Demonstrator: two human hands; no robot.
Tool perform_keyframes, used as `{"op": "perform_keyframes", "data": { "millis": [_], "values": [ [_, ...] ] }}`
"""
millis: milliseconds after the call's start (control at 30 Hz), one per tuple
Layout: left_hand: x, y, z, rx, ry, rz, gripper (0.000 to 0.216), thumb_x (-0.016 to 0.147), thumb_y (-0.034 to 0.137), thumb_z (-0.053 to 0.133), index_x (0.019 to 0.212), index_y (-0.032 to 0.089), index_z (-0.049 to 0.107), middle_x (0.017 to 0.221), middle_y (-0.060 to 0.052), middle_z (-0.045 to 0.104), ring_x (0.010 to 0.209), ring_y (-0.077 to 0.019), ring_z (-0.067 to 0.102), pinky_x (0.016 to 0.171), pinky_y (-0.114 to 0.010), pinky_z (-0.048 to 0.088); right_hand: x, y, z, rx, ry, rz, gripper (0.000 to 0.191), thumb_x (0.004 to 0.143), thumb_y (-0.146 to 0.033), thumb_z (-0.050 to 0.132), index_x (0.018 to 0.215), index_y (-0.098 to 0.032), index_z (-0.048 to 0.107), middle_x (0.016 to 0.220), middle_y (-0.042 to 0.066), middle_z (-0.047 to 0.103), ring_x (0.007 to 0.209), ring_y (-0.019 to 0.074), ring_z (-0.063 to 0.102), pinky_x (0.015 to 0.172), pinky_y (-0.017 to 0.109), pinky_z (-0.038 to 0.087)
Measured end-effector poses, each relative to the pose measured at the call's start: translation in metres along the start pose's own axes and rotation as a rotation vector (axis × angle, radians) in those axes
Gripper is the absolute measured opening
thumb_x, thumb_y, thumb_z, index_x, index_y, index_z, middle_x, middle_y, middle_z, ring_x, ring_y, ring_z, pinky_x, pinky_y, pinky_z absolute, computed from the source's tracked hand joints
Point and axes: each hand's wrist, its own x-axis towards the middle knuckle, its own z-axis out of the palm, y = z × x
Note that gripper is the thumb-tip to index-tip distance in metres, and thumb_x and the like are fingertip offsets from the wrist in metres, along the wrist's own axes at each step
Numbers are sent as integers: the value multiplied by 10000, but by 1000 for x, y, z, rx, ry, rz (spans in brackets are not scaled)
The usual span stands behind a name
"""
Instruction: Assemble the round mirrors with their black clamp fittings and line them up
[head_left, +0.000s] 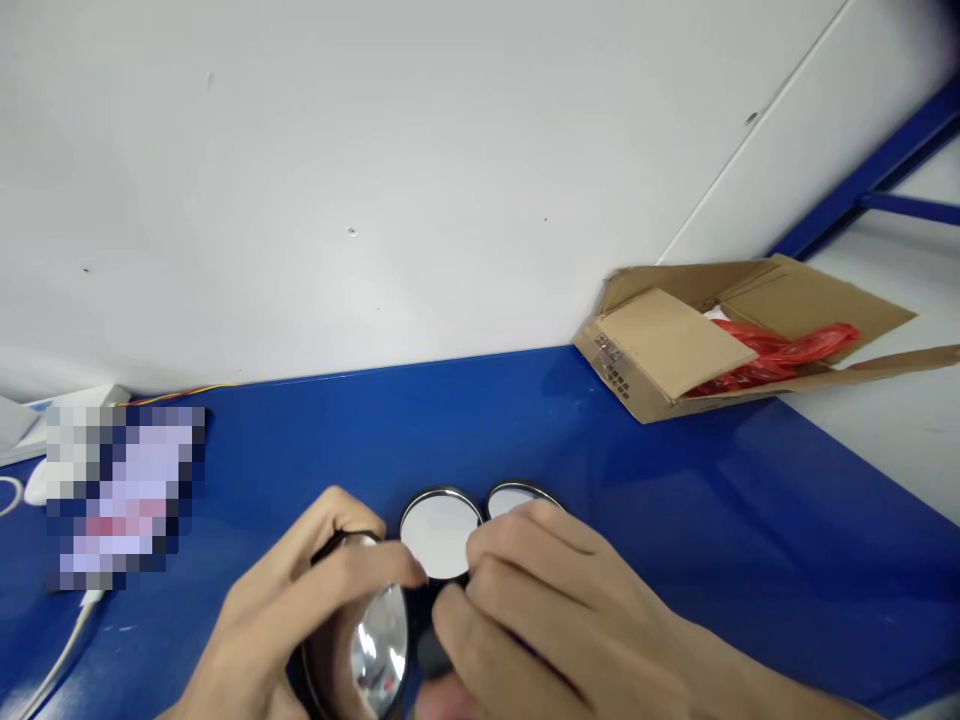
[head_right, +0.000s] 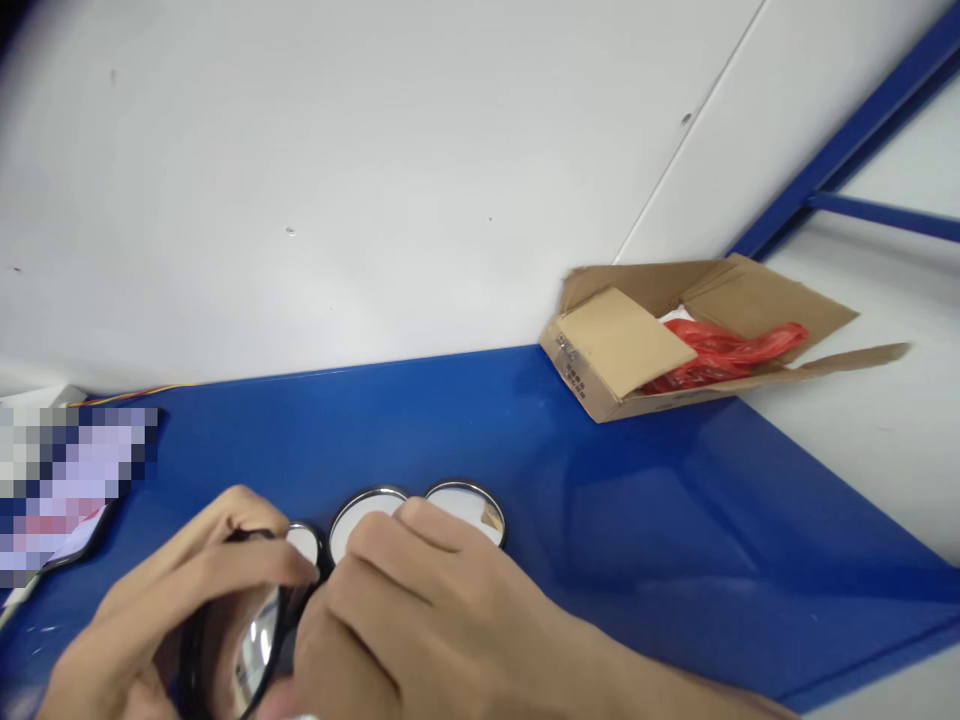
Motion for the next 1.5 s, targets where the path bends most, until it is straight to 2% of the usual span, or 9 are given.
{"op": "perform_keyframes", "data": {
  "millis": [100, 167, 367, 567, 800, 1000, 1100, 1300, 1500],
  "values": [
    [1, 9, 6, 67, 126, -37, 280, 925, 169, 783, 1170, 284, 715, 924, -26, 561, 636, -154, 497, 458, -275, 339, -1, -3, 9, -178, 220, 36, 353, 1163, -440, 671, 990, -160, 801, 791, 18, 743, 851, 216, 684, 823, 419, 495],
    [4, 13, 0, 88, 122, -9, 326, 890, 143, 784, 1172, 290, 714, 919, -20, 564, 661, -161, 520, 474, -271, 372, 2, 1, 8, -104, 264, -36, 401, 1143, -493, 689, 933, -166, 783, 779, 10, 709, 803, 197, 650, 749, 398, 460],
    [24, 11, -28, 211, -198, 117, 449, 828, 121, 706, 1237, 306, 708, 962, -24, 620, 764, -193, 607, 604, -299, 510, 11, 23, -1, 163, 124, -92, 396, 1166, -408, 650, 889, -144, 750, 765, -10, 619, 795, 159, 565, 742, 336, 438],
    [40, 20, -19, 393, -21, 55, 307, 893, 260, 750, 1182, 280, 650, 905, 10, 597, 641, -158, 536, 550, -326, 442, 14, 33, 11, 25, 328, 43, 400, 1203, -397, 564, 953, -134, 733, 799, 42, 619, 817, 207, 539, 781, 365, 453],
    [44, 18, -24, 214, -13, -3, 240, 889, 254, 728, 1115, 313, 672, 840, 48, 598, 596, -141, 517, 507, -321, 372, 48, 39, -10, 340, -104, 83, 469, 1258, -447, 384, 962, -181, 631, 882, 15, 653, 800, 171, 512, 830, 327, 446],
    [40, 3, -32, -38, -211, -58, 372, 835, 109, 723, 1142, 319, 705, 883, 47, 628, 686, -150, 594, 585, -315, 423, 63, 48, -17, 864, -408, 80, 275, 1220, -322, 559, 1011, -194, 684, 937, -30, 683, 861, 131, 568, 831, 255, 449],
    [38, -6, -35, -151, -265, -72, 447, 785, 53, 677, 1145, 315, 711, 912, 43, 639, 722, -150, 596, 634, -311, 450, 65, 54, -11, 1064, -487, 174, 327, 1205, -329, 588, 915, -191, 651, 797, -57, 596, 752, 102, 577, 785, 235, 464],
    [40, -15, -44, -288, -361, -116, 308, 813, 92, 666, 1052, 286, 663, 905, 21, 595, 732, -163, 555, 636, -318, 428, 56, 53, 2, 1512, -461, 362, 405, 1166, -446, 630, 854, -189, 602, 790, -44, 563, 604, 78, 454, 613, 236, 402],
    [45, -23, -42, -7, -132, -120, 286, 985, 241, 791, 1240, 330, 698, 1120, -3, 646, 965, -203, 638, 846, -369, 495, 57, 45, 9, 1209, -317, 716, 288, 1169, -347, 534, 933, -209, 626, 802, -39, 564, 690, 125, 534, 637, 247, 435]
  ]
}}
